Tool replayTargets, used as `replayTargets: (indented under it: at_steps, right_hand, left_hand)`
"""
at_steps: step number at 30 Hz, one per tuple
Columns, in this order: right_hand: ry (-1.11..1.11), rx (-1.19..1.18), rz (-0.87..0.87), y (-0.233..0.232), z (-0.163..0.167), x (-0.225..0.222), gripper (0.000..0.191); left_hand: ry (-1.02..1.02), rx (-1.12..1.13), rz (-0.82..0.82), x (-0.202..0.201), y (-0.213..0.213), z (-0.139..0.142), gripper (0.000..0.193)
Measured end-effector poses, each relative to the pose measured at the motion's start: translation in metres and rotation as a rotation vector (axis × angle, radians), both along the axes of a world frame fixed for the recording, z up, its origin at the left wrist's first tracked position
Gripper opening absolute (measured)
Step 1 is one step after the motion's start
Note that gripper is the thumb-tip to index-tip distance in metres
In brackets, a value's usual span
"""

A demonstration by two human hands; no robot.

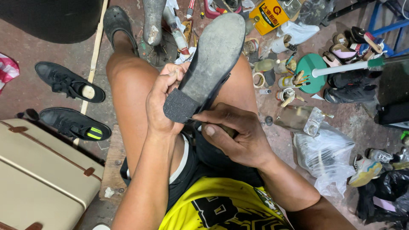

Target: The person repairs a black shoe by using pliers to remove a small piece from the sole and then using a screwdriver to scrape and clean the area. The person works on the shoe while sitting on the floor in a cluttered workshop.

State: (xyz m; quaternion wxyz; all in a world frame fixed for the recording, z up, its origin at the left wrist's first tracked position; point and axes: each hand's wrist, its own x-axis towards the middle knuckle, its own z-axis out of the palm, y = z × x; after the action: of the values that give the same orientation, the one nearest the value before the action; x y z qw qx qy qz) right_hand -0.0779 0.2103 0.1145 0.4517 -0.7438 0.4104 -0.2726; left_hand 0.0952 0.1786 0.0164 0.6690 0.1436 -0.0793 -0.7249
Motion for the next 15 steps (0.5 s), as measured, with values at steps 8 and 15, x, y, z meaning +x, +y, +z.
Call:
replayTargets:
  at_steps: [8, 15]
  right_hand:
    - [0.055, -0.051, 0.061, -0.003, 0.005, -0.013, 0.031]
    - [0.127, -0.050, 0.047, 0.005, 0.006, -0.027, 0.036]
  left_hand:
    - [-0.094, -0.026, 0.060, -0.006, 0.000, 0.008, 0.010]
    - [-0.346, -0.099, 0.169, -0.016, 0.004, 0.001, 0.008]
